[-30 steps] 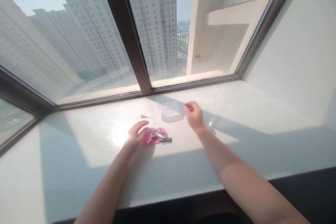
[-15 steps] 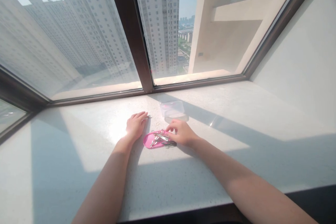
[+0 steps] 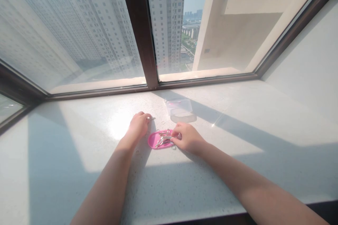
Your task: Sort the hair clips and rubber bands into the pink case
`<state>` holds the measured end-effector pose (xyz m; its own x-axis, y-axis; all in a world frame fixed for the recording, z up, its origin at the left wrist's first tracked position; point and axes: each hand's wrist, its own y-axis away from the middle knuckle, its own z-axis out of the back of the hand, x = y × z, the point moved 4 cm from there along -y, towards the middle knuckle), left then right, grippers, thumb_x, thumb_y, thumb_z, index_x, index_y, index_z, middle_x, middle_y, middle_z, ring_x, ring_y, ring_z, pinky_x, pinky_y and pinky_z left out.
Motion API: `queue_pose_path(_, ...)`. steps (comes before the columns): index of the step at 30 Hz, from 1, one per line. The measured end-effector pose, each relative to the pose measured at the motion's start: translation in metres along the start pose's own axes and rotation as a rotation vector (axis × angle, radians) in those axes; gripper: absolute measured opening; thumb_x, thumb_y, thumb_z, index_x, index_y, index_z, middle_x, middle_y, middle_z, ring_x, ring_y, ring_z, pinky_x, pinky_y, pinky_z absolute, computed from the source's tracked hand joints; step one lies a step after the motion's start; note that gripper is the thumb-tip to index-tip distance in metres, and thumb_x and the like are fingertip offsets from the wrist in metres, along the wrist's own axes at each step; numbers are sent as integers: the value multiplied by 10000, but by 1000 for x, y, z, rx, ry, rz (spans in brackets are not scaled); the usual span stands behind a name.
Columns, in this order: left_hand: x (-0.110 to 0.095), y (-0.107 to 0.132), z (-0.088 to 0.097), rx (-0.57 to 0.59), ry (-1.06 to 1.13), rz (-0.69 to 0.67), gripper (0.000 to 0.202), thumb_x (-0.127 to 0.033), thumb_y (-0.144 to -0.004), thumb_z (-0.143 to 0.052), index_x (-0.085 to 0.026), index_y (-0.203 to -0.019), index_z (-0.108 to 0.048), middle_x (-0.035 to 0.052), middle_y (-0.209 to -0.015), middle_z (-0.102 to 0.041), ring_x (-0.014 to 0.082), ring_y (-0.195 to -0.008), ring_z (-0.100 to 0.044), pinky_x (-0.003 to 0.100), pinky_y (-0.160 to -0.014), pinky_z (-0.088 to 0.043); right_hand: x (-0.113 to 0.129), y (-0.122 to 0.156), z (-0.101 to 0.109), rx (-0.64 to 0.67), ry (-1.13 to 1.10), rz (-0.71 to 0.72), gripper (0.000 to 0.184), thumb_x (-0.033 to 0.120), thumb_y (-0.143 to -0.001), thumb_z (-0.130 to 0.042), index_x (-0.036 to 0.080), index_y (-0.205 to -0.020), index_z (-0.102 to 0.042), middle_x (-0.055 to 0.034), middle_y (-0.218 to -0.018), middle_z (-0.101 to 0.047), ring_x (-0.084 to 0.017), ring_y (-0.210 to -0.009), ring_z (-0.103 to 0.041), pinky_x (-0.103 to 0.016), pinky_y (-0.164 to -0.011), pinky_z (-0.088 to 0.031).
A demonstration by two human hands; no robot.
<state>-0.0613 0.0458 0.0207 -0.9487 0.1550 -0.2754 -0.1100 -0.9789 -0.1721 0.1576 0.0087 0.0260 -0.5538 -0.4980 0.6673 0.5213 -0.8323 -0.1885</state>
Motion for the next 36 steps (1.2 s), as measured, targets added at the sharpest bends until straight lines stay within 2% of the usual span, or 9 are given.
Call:
queue_pose_path(5, -3, 5, 4, -9, 25, 6, 289, -154, -870, -410, -160, -890, -698, 98, -908, -624, 229, -879, -581, 346, -795, -445, -1, -2, 8, -40, -129, 41, 33, 161, -771, -645, 165, -740, -656, -19, -785, -558, -136, -701, -511, -262, -652, -384)
queue_pose_path(10, -13, 14, 18, -55, 205, 25, 155, -163, -844, -458, -183, -813, -608, 67, -873, -632, 200, -828, -577, 325, -764, -449, -5, -3, 14, -78, -163, 16, 51, 188, -826, -587, 170, -788, -616, -25, -811, -582, -146, -710, -516, -273, -661, -389)
queue_pose_path(12, -17, 17, 24, -41, 233, 59, 97, -193, -833, -496, -195, -775, -574, 52, -835, -642, 197, -785, -576, 324, -730, -440, -8, -4, 14, -78, -169, -5, 79, 204, -851, -555, 176, -796, -605, -21, -784, -606, -150, -692, -528, -272, -646, -385)
queue_pose_path(16, -26, 21, 30, 43, 358, 81, 120, -277, -843, -520, -198, -762, -560, 30, -777, -643, 175, -698, -567, 297, -644, -417, -15, -6, 17, -88, -145, -73, 183, 207, -898, -470, 178, -775, -602, -24, -720, -653, -163, -668, -566, -279, -630, -379)
queue_pose_path(21, -35, 24, 28, 155, 599, 63, 146, -298, -851, -500, -182, -790, -564, -2, -705, -569, 139, -628, -512, 262, -574, -394, -23, -7, 21, -122, -119, -139, 234, 219, -912, -440, 180, -760, -613, -33, -715, -686, -170, -681, -612, -277, -634, -397)
queue_pose_path(24, -38, 25, 24, 225, 772, 79, 135, -290, -847, -507, -171, -841, -570, -12, -702, -550, 128, -614, -520, 260, -584, -418, -28, -7, 19, -121, -199, -212, 256, 262, -912, -447, 180, -726, -603, -25, -678, -684, -146, -580, -602, -253, -557, -401)
queue_pose_path(29, -39, 25, 18, 251, 966, 134, 125, -286, -830, -539, -162, -833, -560, 3, -721, -577, 125, -629, -561, 266, -617, -456, -34, -6, 13, -110, -376, -309, 236, 325, -882, -498, 167, -778, -641, -23, -633, -658, -124, -476, -571, -228, -446, -399)
queue_pose_path(33, -42, 24, 18, 259, 1048, 141, 110, -263, -796, -588, -160, -820, -561, 12, -746, -591, 121, -650, -567, 258, -627, -456, -33, -5, 13, -126, -377, -271, 187, 330, -814, -610, 158, -830, -678, -47, -690, -685, -151, -543, -626, -256, -504, -472)
queue_pose_path(36, -42, 25, 21, 236, 1011, 160, 114, -252, -761, -625, -160, -807, -576, 5, -721, -586, 120, -635, -554, 253, -609, -441, -32, -6, 14, -135, -399, -266, 180, 302, -829, -580, 157, -867, -681, -60, -737, -698, -155, -571, -642, -258, -510, -498)
